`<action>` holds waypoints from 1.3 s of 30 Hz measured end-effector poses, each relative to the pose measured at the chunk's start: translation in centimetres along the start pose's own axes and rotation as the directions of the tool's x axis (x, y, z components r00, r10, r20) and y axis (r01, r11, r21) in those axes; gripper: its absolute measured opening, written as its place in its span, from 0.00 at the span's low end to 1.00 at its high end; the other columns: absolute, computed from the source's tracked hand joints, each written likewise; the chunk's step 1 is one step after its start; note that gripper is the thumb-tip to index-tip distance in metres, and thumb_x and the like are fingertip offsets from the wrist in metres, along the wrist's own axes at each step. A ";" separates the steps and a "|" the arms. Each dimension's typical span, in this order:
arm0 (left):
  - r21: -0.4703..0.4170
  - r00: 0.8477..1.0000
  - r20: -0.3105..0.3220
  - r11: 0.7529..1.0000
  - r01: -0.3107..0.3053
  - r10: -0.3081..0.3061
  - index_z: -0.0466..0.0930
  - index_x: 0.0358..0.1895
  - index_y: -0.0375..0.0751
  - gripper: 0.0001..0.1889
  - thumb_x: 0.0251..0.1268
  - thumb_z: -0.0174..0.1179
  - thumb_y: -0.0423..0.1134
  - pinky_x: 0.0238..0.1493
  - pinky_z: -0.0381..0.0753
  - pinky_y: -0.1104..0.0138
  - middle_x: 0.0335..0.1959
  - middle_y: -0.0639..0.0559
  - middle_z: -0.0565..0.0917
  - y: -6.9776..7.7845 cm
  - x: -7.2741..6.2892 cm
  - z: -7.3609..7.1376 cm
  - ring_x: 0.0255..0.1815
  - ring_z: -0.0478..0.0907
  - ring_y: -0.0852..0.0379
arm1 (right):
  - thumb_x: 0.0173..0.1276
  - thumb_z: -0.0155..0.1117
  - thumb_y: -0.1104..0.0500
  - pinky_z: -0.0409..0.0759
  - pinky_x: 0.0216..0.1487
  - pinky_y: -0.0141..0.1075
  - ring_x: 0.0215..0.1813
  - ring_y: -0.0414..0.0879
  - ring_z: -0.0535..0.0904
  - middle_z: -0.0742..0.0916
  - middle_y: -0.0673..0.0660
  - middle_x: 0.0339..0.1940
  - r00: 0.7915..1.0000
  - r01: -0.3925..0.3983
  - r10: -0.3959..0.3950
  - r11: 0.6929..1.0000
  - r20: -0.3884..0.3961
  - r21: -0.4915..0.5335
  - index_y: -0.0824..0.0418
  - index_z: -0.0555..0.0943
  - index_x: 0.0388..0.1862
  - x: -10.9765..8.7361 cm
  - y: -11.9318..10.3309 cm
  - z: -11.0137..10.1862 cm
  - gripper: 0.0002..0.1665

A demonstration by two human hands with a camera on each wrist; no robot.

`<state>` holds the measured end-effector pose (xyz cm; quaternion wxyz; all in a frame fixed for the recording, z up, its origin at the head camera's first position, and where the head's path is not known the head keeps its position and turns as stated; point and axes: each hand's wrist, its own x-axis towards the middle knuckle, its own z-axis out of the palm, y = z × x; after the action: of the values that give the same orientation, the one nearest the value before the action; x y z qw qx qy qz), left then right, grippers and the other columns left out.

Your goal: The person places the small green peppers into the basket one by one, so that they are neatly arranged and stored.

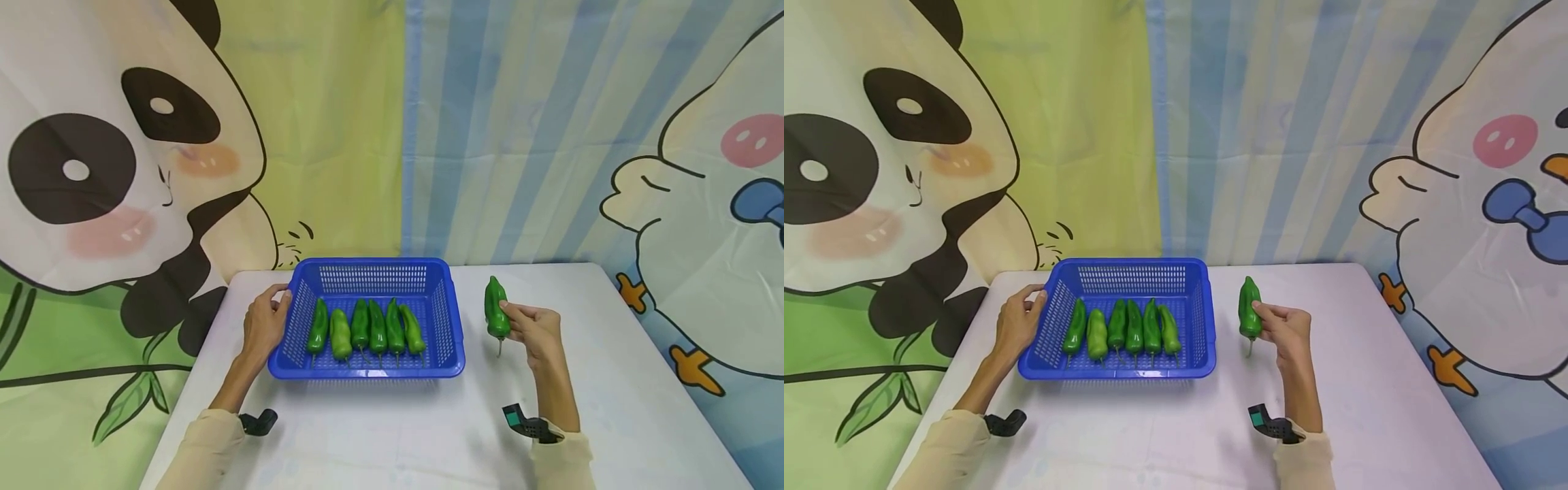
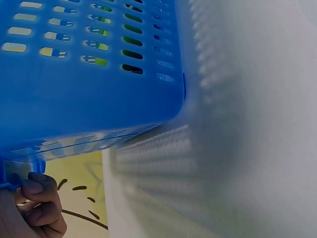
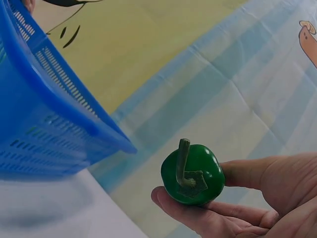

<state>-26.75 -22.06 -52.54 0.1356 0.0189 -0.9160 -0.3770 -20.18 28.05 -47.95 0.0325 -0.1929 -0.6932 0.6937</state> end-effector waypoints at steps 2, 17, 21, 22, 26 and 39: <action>0.000 1.000 0.000 1.000 -0.002 0.002 0.81 0.71 0.36 0.22 0.89 0.52 0.47 0.27 0.69 0.61 0.27 0.39 0.86 0.0 0.1 -0.1 0.24 0.77 0.51 | 0.78 0.72 0.57 0.88 0.40 0.29 0.34 0.34 0.92 0.91 0.44 0.32 1.000 0.016 -0.017 1.000 0.013 0.002 0.83 0.74 0.71 -0.2 -0.3 0.4 0.36; 0.008 1.000 0.001 1.000 -0.009 0.009 0.81 0.71 0.36 0.22 0.89 0.52 0.47 0.27 0.70 0.62 0.27 0.39 0.87 0.0 0.0 0.0 0.24 0.78 0.50 | 0.78 0.72 0.58 0.90 0.40 0.32 0.35 0.37 0.93 0.94 0.53 0.38 0.991 0.088 -0.087 0.996 0.100 -0.004 0.84 0.78 0.67 -1.2 -2.0 3.7 0.33; 0.014 1.000 0.003 1.000 -0.008 0.008 0.80 0.71 0.36 0.23 0.89 0.51 0.47 0.28 0.70 0.62 0.28 0.39 0.87 -0.1 0.0 -0.1 0.25 0.78 0.50 | 0.78 0.72 0.61 0.90 0.38 0.33 0.33 0.38 0.93 0.94 0.52 0.35 0.986 0.111 -0.112 0.994 0.123 0.012 0.85 0.79 0.65 -1.3 -2.1 4.6 0.30; 0.014 1.000 0.004 1.000 -0.007 0.007 0.80 0.72 0.37 0.23 0.89 0.51 0.47 0.28 0.70 0.62 0.28 0.39 0.87 -0.1 0.0 -0.1 0.25 0.78 0.50 | 0.77 0.72 0.61 0.90 0.38 0.33 0.33 0.38 0.93 0.94 0.52 0.35 0.985 0.113 -0.114 0.994 0.130 0.014 0.85 0.79 0.64 -1.4 -2.1 4.8 0.29; 0.007 1.000 0.007 1.000 -0.006 0.006 0.80 0.72 0.36 0.23 0.89 0.51 0.47 0.29 0.70 0.61 0.29 0.38 0.88 -0.1 0.0 -0.1 0.26 0.80 0.48 | 0.77 0.72 0.60 0.89 0.38 0.32 0.32 0.38 0.93 0.95 0.53 0.36 0.982 0.118 -0.118 0.993 0.148 0.003 0.84 0.80 0.64 -1.5 -2.2 5.6 0.29; -0.005 1.000 0.010 1.000 0.001 -0.001 0.80 0.72 0.36 0.23 0.89 0.51 0.47 0.30 0.71 0.60 0.30 0.36 0.88 -0.1 0.0 -0.1 0.27 0.81 0.47 | 0.74 0.76 0.59 0.90 0.38 0.33 0.36 0.42 0.94 0.94 0.70 0.49 0.980 0.177 -0.167 0.980 0.107 -0.089 0.80 0.84 0.61 -1.9 -2.5 8.4 0.27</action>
<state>-26.72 -22.19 -52.52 0.1306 0.0171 -0.9157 -0.3796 -21.59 19.62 -45.41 0.0484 -0.0991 -0.7414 0.6620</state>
